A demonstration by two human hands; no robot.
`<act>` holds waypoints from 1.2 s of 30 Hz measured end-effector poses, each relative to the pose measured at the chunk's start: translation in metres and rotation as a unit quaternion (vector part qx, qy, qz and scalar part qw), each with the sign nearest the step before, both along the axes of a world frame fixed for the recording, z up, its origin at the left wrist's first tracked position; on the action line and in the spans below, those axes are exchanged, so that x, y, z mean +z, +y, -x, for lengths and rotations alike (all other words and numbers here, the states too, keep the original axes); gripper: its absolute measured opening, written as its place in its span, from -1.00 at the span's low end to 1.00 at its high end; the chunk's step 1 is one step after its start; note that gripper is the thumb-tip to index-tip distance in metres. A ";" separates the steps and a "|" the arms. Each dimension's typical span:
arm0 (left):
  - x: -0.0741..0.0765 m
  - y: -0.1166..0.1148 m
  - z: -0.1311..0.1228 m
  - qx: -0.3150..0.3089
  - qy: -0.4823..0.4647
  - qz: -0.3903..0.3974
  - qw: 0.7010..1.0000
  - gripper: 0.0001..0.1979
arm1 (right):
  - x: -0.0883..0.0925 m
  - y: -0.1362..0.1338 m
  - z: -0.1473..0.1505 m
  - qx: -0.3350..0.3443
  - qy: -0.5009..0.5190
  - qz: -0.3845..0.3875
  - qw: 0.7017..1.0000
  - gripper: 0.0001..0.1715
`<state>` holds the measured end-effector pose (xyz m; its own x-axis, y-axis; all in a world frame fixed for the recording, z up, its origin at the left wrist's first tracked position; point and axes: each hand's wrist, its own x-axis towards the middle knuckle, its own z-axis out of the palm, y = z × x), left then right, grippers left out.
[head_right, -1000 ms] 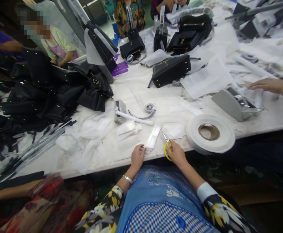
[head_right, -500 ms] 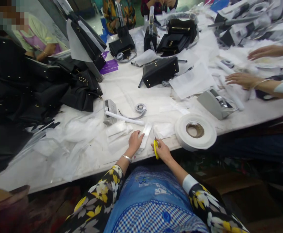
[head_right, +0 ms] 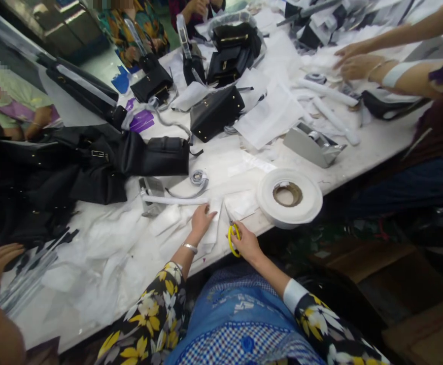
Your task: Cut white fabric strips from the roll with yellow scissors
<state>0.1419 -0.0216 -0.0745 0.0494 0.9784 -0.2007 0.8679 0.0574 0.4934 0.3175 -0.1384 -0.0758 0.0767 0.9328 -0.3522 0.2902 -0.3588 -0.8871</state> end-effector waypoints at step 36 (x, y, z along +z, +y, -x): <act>0.009 0.004 -0.009 -0.039 0.066 0.030 0.997 -0.88 | 0.001 0.013 0.006 -0.016 0.062 0.019 0.998 -0.43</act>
<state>0.1512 -0.0172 -0.0653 0.0947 0.9587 -0.2683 0.9281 0.0124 0.3720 0.3116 -0.1251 -0.0752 0.0603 0.9167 -0.3951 0.1666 -0.3995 -0.9015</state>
